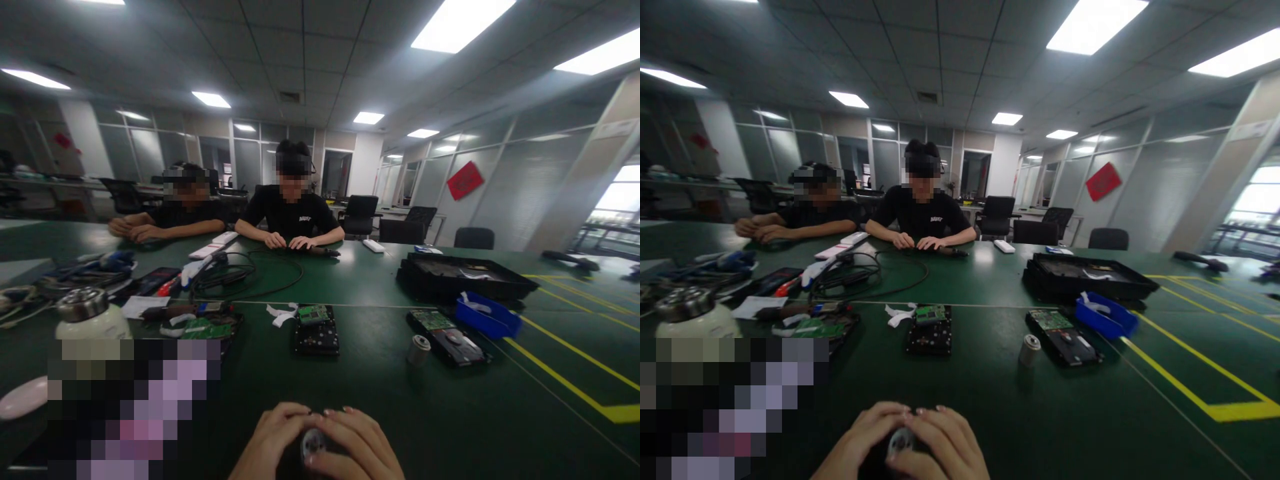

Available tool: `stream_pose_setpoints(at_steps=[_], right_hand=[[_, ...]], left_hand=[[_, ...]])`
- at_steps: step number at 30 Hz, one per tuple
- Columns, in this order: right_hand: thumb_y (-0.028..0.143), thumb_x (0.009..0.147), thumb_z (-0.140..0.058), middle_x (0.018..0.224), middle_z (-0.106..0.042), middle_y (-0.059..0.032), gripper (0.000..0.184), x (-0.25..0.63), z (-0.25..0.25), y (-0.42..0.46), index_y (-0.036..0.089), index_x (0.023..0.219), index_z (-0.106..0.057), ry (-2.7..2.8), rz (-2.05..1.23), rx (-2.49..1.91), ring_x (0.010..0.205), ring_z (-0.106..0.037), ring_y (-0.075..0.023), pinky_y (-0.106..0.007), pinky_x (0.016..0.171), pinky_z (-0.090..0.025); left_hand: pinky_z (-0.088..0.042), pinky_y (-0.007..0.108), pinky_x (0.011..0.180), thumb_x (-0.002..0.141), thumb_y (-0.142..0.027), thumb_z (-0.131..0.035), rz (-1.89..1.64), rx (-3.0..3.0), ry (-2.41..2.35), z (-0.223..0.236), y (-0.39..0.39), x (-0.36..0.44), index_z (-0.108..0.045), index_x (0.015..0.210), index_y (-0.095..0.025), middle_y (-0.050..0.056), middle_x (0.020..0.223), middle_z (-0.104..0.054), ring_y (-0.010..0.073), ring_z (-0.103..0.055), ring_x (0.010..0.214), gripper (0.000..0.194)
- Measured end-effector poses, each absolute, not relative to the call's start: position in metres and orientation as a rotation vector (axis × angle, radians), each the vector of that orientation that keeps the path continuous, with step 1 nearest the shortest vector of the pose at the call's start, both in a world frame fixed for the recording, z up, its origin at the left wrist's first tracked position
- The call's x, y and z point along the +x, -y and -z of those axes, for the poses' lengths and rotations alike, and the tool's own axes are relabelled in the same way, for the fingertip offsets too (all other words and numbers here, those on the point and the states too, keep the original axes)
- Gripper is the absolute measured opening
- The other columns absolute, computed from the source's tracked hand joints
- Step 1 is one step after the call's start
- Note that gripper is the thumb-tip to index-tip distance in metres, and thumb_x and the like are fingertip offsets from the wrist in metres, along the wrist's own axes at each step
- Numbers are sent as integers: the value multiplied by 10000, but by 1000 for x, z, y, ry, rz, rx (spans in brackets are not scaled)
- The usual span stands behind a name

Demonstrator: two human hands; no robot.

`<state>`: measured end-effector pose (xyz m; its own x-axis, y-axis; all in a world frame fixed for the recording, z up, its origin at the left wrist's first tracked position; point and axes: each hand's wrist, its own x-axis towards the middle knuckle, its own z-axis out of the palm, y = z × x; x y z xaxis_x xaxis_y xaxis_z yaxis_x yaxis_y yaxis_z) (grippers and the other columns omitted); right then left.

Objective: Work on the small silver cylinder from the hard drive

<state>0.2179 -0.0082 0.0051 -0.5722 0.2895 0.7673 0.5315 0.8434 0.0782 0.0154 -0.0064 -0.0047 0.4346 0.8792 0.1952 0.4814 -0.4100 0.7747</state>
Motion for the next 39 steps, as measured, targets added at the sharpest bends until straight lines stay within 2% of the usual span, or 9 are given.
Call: stream_pose_setpoints(at_steps=[4, 14, 17, 20, 24, 29, 32, 34, 39], right_hand=[[310, 981, -430, 1107, -707, 34, 249, 221, 8, 2, 314, 1082, -658, 2231, 455, -531, 1046, -648, -143, -299, 918, -529], [368, 977, -433, 1090, -715, -3, 289, 216, 0, 1, 238, 1142, -631, 2251, 264, -513, 1043, -641, -127, -248, 899, -531], [306, 960, -440, 1200, -659, -47, 321, 223, -5, 0, 234, 1243, -573, 2186, 173, -631, 1139, -587, -164, -310, 938, -514], [256, 934, -441, 1323, -563, -88, 387, 235, -7, -4, 225, 1310, -528, 2164, 129, -993, 1230, -514, -231, -402, 947, -507], [366, 921, -497, 1290, -585, -87, 393, 247, -6, -11, 218, 1278, -569, 2304, 115, -1319, 1196, -545, -278, -473, 919, -518], [401, 873, -563, 1329, -542, -93, 464, 252, 2, -15, 238, 1307, -539, 2393, 197, -1287, 1185, -553, -284, -451, 905, -527], [305, 855, -590, 1249, -618, -80, 475, 253, 4, -22, 209, 1316, -527, 2324, 238, -1231, 1103, -622, -240, -371, 862, -560], [250, 860, -576, 1155, -680, -53, 407, 253, 4, -29, 205, 1265, -577, 2307, 255, -1208, 1035, -661, -229, -359, 822, -580], [294, 897, -542, 942, -754, -12, 214, 248, -5, -40, 266, 981, -737, 2251, 202, -1141, 873, -720, -230, -351, 715, -610]], left_hand=[[-440, 326, 955, 761, -182, -658, -741, 2081, -1167, 1, 5, 16, -692, 1053, -232, 62, 1187, -647, 228, -583, 1093, 298], [-443, 323, 969, 785, -168, -641, -778, 2100, -1161, 2, 8, 15, -672, 1116, -257, 57, 1215, -645, 212, -569, 1132, 344], [-445, 377, 978, 723, -246, -722, -772, 2089, -1189, 0, 9, 17, -663, 1142, -274, 71, 1222, -638, 252, -561, 1144, 423], [-450, 429, 969, 680, -337, -762, -772, 2080, -1219, -1, 9, 18, -671, 1136, -299, 88, 1231, -631, 295, -563, 1145, 466], [-464, 424, 946, 680, -337, -759, -870, 2098, -1200, 13, 7, 17, -672, 1123, -339, 79, 1206, -645, 295, -581, 1123, 451], [-488, 385, 903, 659, -384, -785, -796, 2163, -1128, 45, -13, 15, -669, 1117, -384, 62, 1164, -677, 279, -619, 1061, 473], [-467, 394, 910, 755, -510, -684, -787, 2213, -1133, 51, -19, 15, -659, 1121, -408, 36, 1038, -726, 281, -587, 1088, 382], [-458, 379, 891, 756, -566, -653, -846, 2256, -1161, 47, -17, 17, -660, 1126, -392, 33, 951, -729, 274, -573, 1058, 409], [-468, 335, 817, 651, -466, -789, -900, 2217, -1253, 38, -13, 20, -658, 1142, -353, 33, 914, -701, 242, -575, 941, 520]])
